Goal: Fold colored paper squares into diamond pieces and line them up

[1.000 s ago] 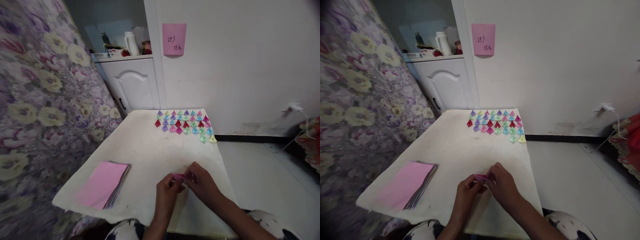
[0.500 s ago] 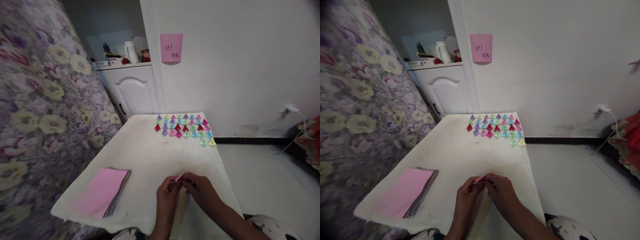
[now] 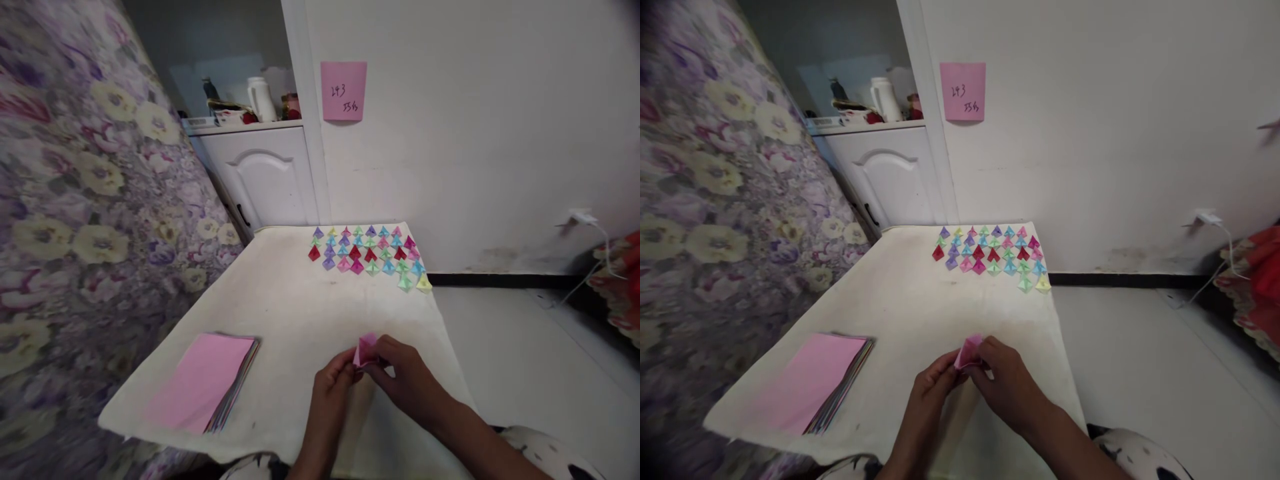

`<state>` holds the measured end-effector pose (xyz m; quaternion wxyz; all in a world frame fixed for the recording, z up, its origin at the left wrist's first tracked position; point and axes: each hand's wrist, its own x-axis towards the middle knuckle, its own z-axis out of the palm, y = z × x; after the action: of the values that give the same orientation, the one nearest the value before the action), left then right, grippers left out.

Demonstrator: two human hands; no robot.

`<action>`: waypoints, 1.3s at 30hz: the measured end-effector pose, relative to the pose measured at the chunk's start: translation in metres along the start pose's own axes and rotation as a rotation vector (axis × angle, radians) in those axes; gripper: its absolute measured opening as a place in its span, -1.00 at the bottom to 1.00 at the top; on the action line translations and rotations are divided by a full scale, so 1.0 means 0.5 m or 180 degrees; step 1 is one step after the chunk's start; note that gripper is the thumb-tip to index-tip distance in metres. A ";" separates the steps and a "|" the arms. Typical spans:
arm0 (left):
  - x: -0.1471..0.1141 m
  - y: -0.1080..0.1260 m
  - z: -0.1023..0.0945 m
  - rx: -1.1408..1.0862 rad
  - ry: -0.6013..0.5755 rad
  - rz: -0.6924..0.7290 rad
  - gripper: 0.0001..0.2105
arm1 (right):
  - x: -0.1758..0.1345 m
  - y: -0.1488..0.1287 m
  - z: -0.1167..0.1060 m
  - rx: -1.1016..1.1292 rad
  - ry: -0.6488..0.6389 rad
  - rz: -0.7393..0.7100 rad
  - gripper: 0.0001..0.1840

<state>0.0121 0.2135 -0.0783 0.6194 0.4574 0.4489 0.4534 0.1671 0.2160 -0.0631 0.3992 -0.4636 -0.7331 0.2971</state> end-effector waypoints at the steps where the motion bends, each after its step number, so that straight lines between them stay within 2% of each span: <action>1: -0.001 0.001 0.000 -0.0067 0.0005 -0.0035 -0.68 | 0.000 -0.002 -0.001 -0.0010 0.0011 -0.0016 -0.90; 8: -0.004 0.019 -0.001 -0.0182 0.0125 0.0058 -0.60 | 0.000 -0.009 -0.014 -0.0098 -0.0124 -0.0049 -0.89; 10: -0.004 0.028 -0.006 0.0052 0.0034 0.0262 -0.60 | -0.001 -0.010 -0.018 -0.0067 -0.0211 -0.0087 -0.88; 14: -0.008 0.048 -0.014 0.0932 -0.0206 0.0836 -0.78 | -0.003 -0.012 -0.029 0.0009 -0.0408 -0.0199 -0.78; 17: -0.011 0.065 -0.020 0.1260 -0.0423 0.0976 -0.81 | -0.002 -0.013 -0.040 0.0137 -0.0578 -0.0223 -0.77; 20: -0.013 0.081 -0.028 0.1297 -0.0567 0.0860 -0.87 | 0.001 -0.014 -0.050 0.0428 -0.0768 -0.0053 -0.86; 22: -0.015 0.088 -0.032 0.1193 -0.0638 0.0747 -0.91 | 0.002 -0.016 -0.055 0.0725 -0.0947 0.0217 -0.93; 27: -0.021 0.079 -0.033 0.0477 -0.0699 0.0460 -0.91 | 0.002 -0.018 -0.051 0.1953 -0.1384 0.0991 -0.88; 32: -0.028 0.059 -0.021 -0.0268 -0.0813 -0.0049 -0.85 | 0.002 -0.003 -0.035 0.2594 -0.1398 0.1151 -0.75; 39: -0.027 0.054 -0.007 -0.0265 -0.0678 -0.0026 -0.82 | 0.003 0.004 -0.025 0.2541 -0.1226 0.1283 -0.63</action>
<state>0.0020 0.2056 -0.0508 0.6839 0.4751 0.3632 0.4180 0.1786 0.2189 -0.0579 0.3374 -0.3436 -0.5181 0.7070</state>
